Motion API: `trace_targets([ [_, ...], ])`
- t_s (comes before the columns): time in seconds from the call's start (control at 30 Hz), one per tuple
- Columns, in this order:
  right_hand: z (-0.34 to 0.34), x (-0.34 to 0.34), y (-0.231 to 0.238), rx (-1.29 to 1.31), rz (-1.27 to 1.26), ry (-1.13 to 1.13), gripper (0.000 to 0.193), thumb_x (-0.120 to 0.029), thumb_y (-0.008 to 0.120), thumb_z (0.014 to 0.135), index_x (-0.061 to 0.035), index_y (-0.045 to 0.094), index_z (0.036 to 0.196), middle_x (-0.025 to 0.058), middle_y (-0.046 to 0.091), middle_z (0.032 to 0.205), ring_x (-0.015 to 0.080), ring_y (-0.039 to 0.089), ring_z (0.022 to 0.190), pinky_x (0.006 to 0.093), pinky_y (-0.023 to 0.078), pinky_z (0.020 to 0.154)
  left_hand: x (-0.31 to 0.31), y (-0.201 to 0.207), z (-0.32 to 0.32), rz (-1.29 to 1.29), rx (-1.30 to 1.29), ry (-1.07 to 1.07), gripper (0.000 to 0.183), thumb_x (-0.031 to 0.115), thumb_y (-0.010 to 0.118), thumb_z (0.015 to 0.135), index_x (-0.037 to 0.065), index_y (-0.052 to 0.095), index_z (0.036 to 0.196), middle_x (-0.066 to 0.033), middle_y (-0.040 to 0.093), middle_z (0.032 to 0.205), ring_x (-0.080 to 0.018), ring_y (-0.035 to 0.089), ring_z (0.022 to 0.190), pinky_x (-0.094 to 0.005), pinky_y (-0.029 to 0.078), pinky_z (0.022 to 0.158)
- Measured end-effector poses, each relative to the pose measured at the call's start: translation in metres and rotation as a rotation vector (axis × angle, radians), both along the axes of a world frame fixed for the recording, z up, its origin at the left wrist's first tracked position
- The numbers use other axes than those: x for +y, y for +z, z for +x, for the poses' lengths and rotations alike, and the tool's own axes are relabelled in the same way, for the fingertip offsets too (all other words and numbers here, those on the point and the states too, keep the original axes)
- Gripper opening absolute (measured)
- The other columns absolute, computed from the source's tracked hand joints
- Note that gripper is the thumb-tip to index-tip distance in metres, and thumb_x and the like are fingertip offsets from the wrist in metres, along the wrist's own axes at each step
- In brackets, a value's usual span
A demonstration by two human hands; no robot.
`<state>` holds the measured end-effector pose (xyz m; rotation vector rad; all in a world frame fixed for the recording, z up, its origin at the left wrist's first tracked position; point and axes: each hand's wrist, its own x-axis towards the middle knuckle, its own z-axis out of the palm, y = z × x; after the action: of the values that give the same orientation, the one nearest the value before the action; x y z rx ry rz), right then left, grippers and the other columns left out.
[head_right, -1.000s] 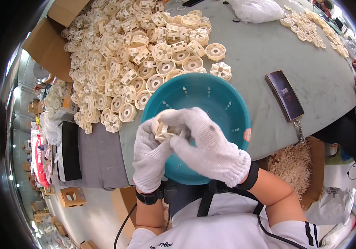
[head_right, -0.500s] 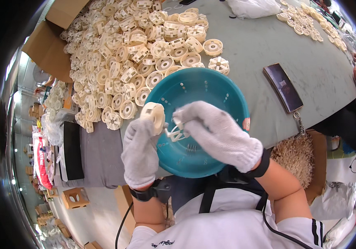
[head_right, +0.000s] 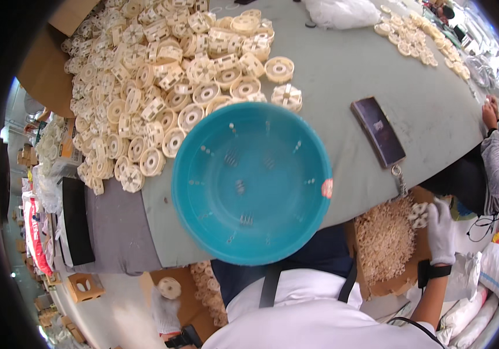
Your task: Assembling small plastic wheel components by inserting inner parts into outer casings.
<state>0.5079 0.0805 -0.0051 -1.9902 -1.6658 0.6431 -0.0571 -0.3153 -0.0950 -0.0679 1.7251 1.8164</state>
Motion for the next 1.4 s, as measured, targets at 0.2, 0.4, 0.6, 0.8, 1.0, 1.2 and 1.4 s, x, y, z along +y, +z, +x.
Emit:
trace_targets([
  [0.2,-0.055,0.085,0.006,0.244,0.257,-0.195,0.049,-0.036,0.05,0.106,-0.0029,0.053,0.143,0.0093,0.066,0.121,0.0169,0.064,0.108,0.0301,0.052,0.083,0.109,0.038,0.053,-1.369,1.077,-0.125,0.043,0.023,0.048,0.106,-0.011,0.05,0.134,-0.0217,0.048,0.147,-0.0316,0.051,0.132,-0.0412,0.045,0.105],
  [0.4,-0.243,0.192,0.027,0.239,0.322,0.629,0.047,-0.028,0.052,0.104,0.0041,0.052,0.139,0.0251,0.062,0.13,0.0345,0.061,0.121,0.0376,0.046,0.104,0.21,0.042,0.085,-0.162,1.569,-0.573,0.081,0.07,0.061,0.087,-0.001,0.052,0.124,-0.0284,0.047,0.138,-0.0545,0.048,0.124,-0.0663,0.036,0.109],
  [0.6,-0.374,0.334,0.001,-0.001,0.546,0.981,0.048,-0.033,0.044,0.106,0.0014,0.05,0.14,0.0261,0.058,0.134,0.0377,0.053,0.128,0.0433,0.039,0.11,0.256,0.052,0.09,-0.008,1.471,-0.316,0.06,0.046,0.042,0.106,0.003,0.044,0.148,-0.0258,0.057,0.122,-0.0462,0.058,0.121,-0.0509,0.054,0.1],
  [0.8,-0.477,0.443,0.025,-0.453,0.373,1.076,0.05,-0.032,0.033,0.107,-0.0079,0.041,0.15,0.0247,0.048,0.15,0.0422,0.037,0.144,0.0474,0.025,0.122,0.296,0.046,0.087,-0.104,1.567,-0.043,0.059,0.047,0.041,0.106,0.015,0.031,0.154,-0.0254,0.056,0.123,-0.0479,0.056,0.124,-0.0565,0.051,0.102],
  [1.0,-0.517,0.472,-0.005,-0.205,-0.164,0.819,0.067,-0.057,0.035,0.103,-0.0151,0.042,0.155,0.0117,0.027,0.167,0.0292,0.031,0.151,0.0395,0.019,0.125,0.328,0.047,0.102,-0.225,1.622,0.164,0.064,0.047,0.04,0.105,0.028,0.016,0.161,-0.0249,0.055,0.124,-0.05,0.053,0.127,-0.0632,0.047,0.105],
  [1.2,-0.509,0.473,-0.01,-0.349,0.103,1.103,0.054,-0.044,0.032,0.104,-0.0189,0.043,0.15,0.0188,0.042,0.156,0.0348,0.04,0.145,0.0402,0.03,0.119,0.312,0.042,0.124,-0.23,1.402,0.166,0.062,0.048,0.04,0.106,0.023,0.02,0.159,-0.0246,0.051,0.13,-0.0491,0.048,0.132,-0.0635,0.041,0.109],
  [1.4,-0.516,0.471,-0.01,-0.278,-0.159,0.812,0.067,-0.057,0.031,0.103,-0.0167,0.041,0.155,0.0124,0.036,0.163,0.0275,0.032,0.151,0.0352,0.022,0.123,0.299,0.042,0.122,-0.185,1.101,0.11,0.061,0.048,0.04,0.107,0.013,0.028,0.155,-0.0243,0.047,0.138,-0.0471,0.041,0.139,-0.0623,0.034,0.115],
])
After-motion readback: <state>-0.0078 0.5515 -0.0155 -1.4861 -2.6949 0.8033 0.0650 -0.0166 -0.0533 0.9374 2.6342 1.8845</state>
